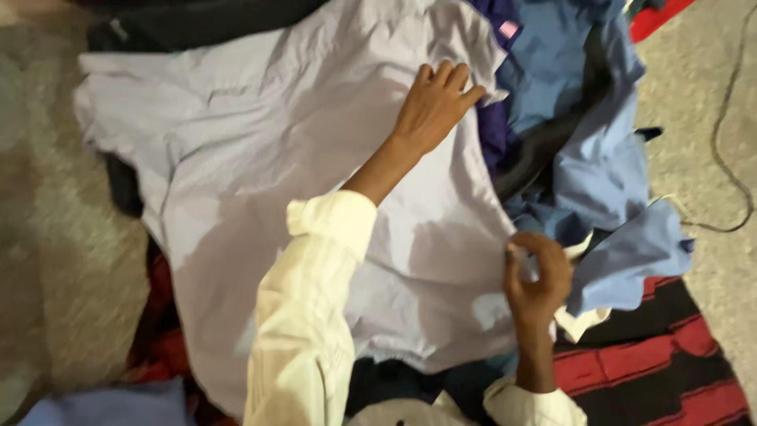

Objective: The person folds a light purple striped shirt and places it into an open suitcase. They then pick up a dark purple plaid shirt, button it, and fold it. The person is sitting on a rug with other clothes and a suitcase nearby.

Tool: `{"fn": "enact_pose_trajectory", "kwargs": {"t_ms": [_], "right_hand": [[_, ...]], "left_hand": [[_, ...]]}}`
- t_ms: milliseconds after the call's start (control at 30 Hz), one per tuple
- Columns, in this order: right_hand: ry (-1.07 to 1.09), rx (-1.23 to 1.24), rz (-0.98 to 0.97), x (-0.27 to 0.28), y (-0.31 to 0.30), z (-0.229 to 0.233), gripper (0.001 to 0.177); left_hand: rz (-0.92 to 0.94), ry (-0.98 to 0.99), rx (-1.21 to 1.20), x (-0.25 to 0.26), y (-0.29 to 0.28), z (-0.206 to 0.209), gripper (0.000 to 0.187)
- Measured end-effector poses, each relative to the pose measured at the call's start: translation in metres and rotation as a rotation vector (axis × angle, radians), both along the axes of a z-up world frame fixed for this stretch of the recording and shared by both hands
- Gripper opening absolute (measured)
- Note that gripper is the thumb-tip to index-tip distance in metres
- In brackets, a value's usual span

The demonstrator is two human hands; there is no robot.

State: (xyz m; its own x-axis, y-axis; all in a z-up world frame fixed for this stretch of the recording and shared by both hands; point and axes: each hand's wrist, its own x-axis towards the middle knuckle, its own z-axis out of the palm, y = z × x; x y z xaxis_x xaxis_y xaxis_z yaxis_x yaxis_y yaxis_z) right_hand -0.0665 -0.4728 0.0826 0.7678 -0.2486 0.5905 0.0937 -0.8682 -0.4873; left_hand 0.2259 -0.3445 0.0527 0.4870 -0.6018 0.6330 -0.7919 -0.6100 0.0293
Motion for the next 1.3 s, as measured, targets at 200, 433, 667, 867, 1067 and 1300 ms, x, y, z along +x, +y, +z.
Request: {"fn": "enact_pose_trajectory", "kwargs": {"t_ms": [200, 433, 667, 867, 1067, 1300], "right_hand": [[0.013, 0.055, 0.059, 0.014, 0.008, -0.004, 0.009], [0.212, 0.096, -0.025, 0.012, -0.019, -0.039, 0.010], [0.176, 0.077, 0.029, 0.018, -0.014, -0.028, 0.008], [0.201, -0.012, 0.024, 0.007, -0.013, -0.026, 0.012], [0.232, -0.055, -0.145, -0.017, -0.008, -0.022, 0.030], [0.388, 0.212, -0.320, -0.042, -0.026, -0.040, 0.029]], "left_hand": [[-0.052, -0.104, 0.275, 0.071, -0.081, -0.029, 0.013], [-0.143, 0.009, 0.151, 0.109, -0.094, -0.044, 0.023], [0.009, 0.632, -0.846, 0.137, 0.017, -0.028, 0.036], [0.040, 1.101, -1.303, 0.104, 0.102, -0.013, 0.042], [0.194, 1.381, -1.243, 0.080, 0.139, -0.034, 0.049], [0.315, 0.639, -0.966, 0.137, 0.151, -0.082, 0.046]]}}
